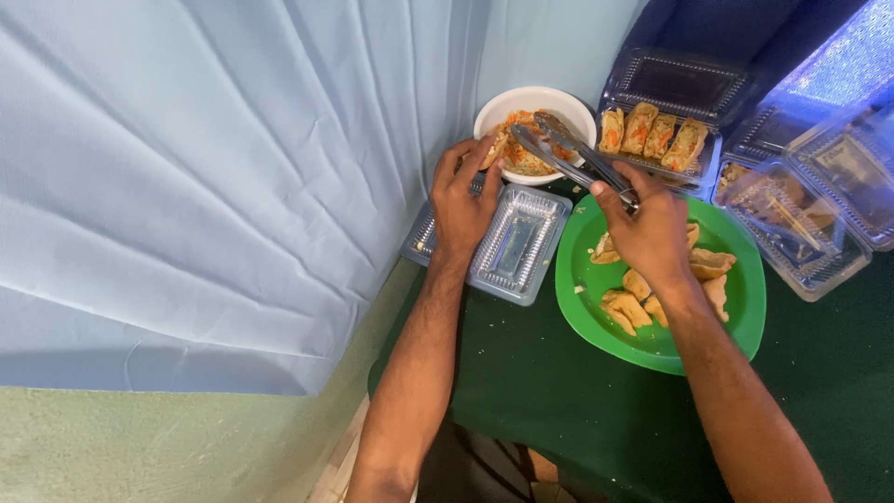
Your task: A person is stuffing tofu pockets with a filling using tongs and then placing them into plastic containers for packaging.
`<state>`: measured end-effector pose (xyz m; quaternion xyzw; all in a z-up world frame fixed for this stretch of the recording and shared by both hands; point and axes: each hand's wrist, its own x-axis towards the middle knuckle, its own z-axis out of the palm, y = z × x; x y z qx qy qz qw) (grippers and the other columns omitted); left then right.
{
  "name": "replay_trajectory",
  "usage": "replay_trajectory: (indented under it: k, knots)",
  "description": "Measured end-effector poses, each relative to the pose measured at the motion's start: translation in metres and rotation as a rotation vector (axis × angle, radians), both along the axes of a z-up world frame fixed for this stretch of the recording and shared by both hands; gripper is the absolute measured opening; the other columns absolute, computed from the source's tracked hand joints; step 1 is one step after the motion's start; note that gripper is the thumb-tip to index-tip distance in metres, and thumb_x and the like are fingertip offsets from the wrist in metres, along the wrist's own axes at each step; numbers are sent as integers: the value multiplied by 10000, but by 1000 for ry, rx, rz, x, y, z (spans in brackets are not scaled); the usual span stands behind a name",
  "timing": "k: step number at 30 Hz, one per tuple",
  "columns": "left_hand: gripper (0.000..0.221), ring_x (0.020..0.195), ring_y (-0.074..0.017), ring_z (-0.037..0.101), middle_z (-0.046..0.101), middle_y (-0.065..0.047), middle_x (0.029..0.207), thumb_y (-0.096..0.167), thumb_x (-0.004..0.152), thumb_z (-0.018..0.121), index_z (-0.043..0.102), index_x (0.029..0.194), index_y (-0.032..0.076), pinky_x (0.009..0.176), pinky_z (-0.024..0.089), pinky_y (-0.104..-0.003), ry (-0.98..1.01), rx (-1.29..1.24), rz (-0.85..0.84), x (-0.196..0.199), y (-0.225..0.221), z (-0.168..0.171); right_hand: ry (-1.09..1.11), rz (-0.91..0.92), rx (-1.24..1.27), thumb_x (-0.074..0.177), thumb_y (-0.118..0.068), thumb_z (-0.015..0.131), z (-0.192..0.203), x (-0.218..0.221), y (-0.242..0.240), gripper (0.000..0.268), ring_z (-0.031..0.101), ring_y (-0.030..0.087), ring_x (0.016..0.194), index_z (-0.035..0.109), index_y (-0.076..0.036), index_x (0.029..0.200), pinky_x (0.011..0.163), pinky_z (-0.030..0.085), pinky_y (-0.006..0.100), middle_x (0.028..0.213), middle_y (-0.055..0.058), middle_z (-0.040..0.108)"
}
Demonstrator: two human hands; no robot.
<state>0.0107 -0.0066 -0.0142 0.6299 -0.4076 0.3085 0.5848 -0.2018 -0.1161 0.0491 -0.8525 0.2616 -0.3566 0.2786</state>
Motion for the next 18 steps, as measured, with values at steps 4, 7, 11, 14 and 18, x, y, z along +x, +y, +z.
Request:
replay_trajectory:
  k: [4,7,11,14,18]
  knots:
    - [353,1000,-261,720,705,-37,1095,186,931,807,748,1278,212,887,589,-390,-2,-4,-20,-2,2,4,27,24,16,1050,-304,732,13,-1,12,488,646,573,1036,655,58,1369,835,550,627,1172,374,672]
    - [343,993,-268,723,705,-48,1081,185,931,807,751,1269,208,883,590,-398,-7,0,-21,-3,2,6,22,51,12,1065,-281,713,18,-1,14,525,598,621,1089,595,93,1414,906,509,697,1195,405,650]
    - [368,1006,-268,724,708,-47,1087,200,949,790,730,1311,229,899,592,-398,-5,-15,-25,-9,3,12,-5,68,-5,1054,-259,726,4,0,3,551,590,613,1127,555,98,1438,951,471,728,1194,399,656]
    - [389,1026,-279,723,708,-62,1095,204,964,773,708,1347,211,923,586,-404,-7,-21,-38,-9,1,12,-24,72,-15,1029,-236,759,-4,0,-5,564,642,528,1052,554,66,1459,862,519,639,1214,343,680]
    - [413,1042,-287,720,712,-75,1108,208,971,767,685,1375,183,946,579,-406,-3,-11,-47,-12,3,16,-35,93,-23,1025,-222,783,-3,-3,-7,574,688,462,948,557,69,1466,734,587,501,1246,314,679]
